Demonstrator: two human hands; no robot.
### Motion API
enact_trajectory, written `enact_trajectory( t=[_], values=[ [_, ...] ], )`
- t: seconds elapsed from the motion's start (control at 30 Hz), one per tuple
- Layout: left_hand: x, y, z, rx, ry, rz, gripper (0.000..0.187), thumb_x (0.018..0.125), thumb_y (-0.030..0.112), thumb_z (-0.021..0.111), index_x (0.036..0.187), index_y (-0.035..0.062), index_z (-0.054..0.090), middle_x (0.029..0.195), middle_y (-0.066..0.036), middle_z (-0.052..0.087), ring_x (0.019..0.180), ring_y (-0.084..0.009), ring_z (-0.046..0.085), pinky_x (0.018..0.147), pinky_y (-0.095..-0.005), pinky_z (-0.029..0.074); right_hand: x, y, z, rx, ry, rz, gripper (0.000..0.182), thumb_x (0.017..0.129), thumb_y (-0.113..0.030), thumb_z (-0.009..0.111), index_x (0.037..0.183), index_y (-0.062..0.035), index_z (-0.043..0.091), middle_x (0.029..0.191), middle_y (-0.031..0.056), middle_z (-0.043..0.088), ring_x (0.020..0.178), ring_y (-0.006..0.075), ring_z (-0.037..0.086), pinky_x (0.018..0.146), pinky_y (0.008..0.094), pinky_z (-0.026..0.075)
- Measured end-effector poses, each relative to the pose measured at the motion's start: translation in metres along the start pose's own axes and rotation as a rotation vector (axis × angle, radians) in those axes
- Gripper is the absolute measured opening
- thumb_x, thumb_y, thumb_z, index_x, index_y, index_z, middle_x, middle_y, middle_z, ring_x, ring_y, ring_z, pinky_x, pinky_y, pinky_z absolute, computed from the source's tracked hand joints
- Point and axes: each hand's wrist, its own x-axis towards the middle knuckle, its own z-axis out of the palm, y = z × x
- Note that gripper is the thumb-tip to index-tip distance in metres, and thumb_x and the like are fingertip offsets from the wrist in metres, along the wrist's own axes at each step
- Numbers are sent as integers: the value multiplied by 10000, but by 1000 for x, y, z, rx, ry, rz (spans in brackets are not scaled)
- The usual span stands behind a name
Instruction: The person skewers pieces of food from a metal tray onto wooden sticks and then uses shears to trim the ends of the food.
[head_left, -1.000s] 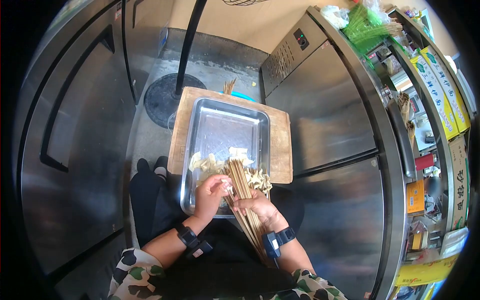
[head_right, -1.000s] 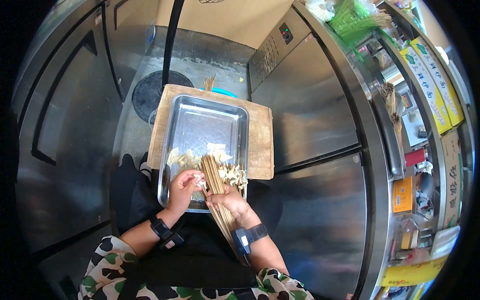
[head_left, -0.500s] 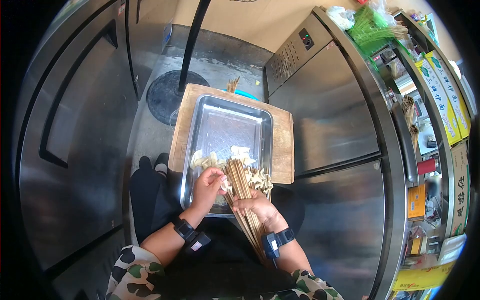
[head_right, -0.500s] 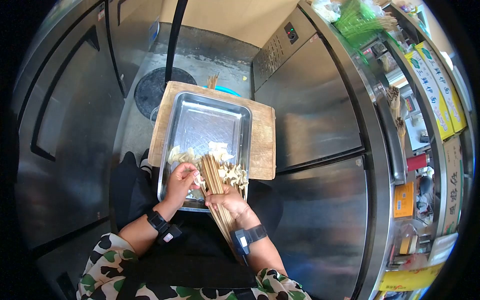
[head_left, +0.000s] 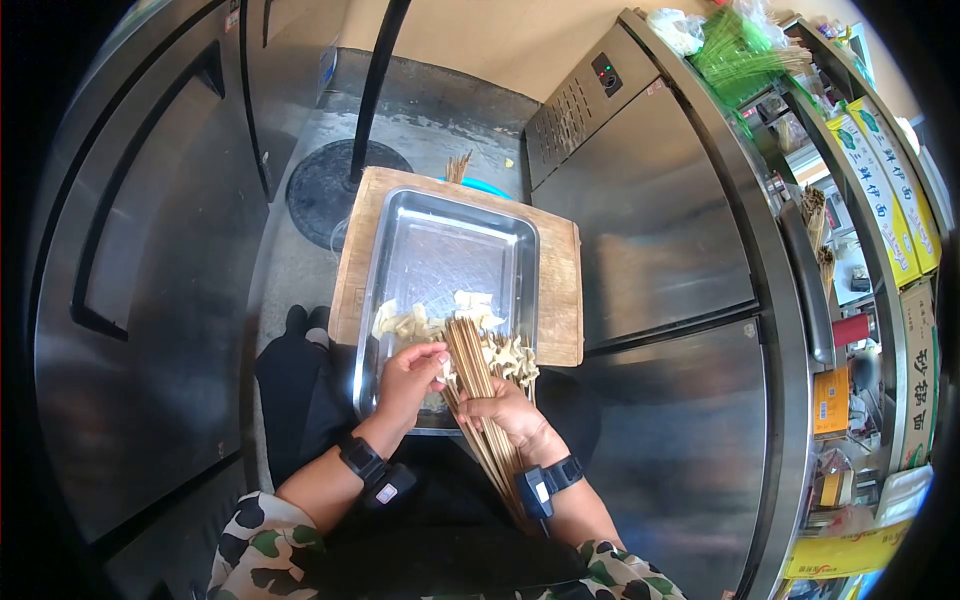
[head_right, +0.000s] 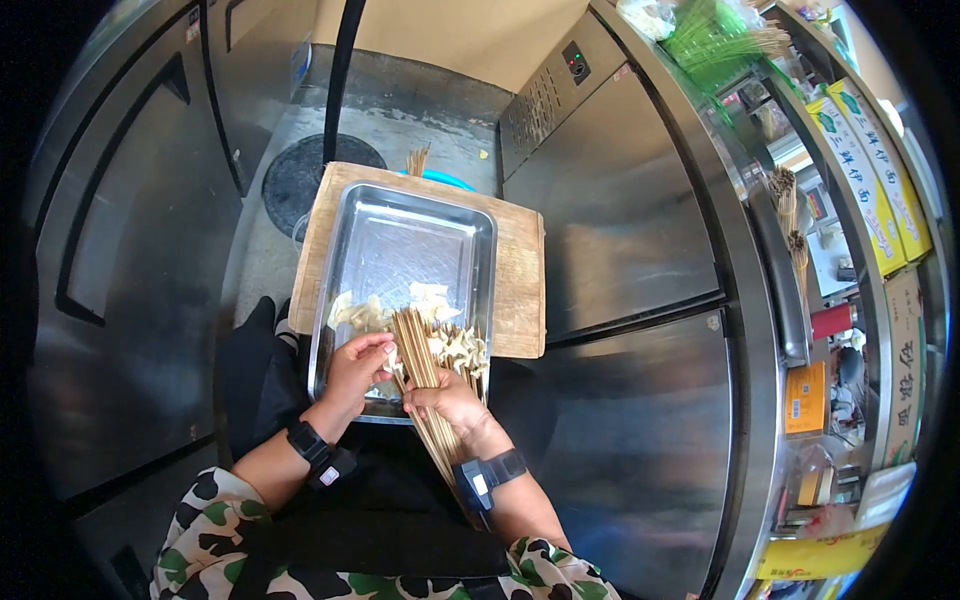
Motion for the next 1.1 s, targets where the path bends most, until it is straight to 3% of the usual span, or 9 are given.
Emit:
enact_trajectory(
  t=[0.37, 1.1],
  values=[
    [-2, -3, -3, -103, 23, 99, 163, 869, 147, 589, 1007, 67, 622, 879, 3, 602, 764, -66, 561, 620, -206, 479, -4, -6, 4, -40, 31, -1, 81, 735, -1, 618, 810, -21, 594, 694, 66, 620, 560, 103, 543, 516, 204, 418],
    [-1, -14, -3, -279, 42, -213, 189, 836, 171, 645, 958, 30, 613, 880, -29, 611, 784, -102, 569, 677, -247, 495, 0, -3, 6, -34, 7, -44, 125, 737, 23, 585, 857, -11, 590, 684, 67, 607, 561, 109, 545, 481, 207, 408]
  ],
)
